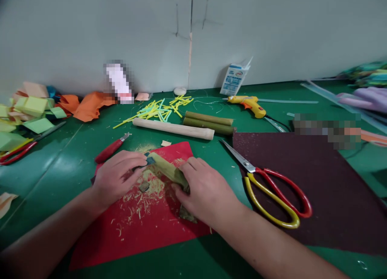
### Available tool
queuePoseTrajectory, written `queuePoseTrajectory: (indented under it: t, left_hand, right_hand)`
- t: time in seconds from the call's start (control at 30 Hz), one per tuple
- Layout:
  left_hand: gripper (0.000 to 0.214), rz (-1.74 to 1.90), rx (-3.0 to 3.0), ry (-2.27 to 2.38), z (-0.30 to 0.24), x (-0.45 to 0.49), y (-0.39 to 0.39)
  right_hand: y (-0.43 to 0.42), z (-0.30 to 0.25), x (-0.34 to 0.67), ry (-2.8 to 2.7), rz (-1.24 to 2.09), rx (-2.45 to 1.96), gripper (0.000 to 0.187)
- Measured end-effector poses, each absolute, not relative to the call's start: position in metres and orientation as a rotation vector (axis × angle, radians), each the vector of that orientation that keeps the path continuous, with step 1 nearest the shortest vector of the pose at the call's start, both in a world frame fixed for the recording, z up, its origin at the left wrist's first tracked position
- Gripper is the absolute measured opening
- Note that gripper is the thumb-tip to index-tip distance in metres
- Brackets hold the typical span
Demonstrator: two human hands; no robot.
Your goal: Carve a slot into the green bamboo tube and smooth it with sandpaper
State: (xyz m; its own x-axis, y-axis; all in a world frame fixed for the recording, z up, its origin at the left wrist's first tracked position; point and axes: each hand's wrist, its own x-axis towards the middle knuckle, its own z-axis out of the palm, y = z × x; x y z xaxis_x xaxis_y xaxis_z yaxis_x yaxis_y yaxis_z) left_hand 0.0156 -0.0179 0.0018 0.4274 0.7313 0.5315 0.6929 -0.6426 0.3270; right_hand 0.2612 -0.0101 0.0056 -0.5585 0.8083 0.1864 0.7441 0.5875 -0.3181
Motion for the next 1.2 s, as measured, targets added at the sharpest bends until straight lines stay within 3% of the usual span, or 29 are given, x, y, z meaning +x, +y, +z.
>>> queuePoseTrajectory:
  t: [0.27, 0.47, 1.2]
  left_hand:
    - [0.023, 0.766, 2.753, 1.239, -0.003, 0.017, -0.01]
    - [0.023, 0.888, 2.753, 1.271, -0.005, 0.021, -0.007]
    - [0.019, 0.788, 2.807, 1.249, -0.005, 0.029, -0.004]
  right_hand:
    - [-0.02, -0.01, 0.249, -2.408, 0.376, -1.343, 0.02]
    - [-0.021, -0.009, 0.248, -2.395, 0.402, -1.38, 0.023]
    - [-0.02, -0.009, 0.246, -2.414, 0.438, -1.461, 0.019]
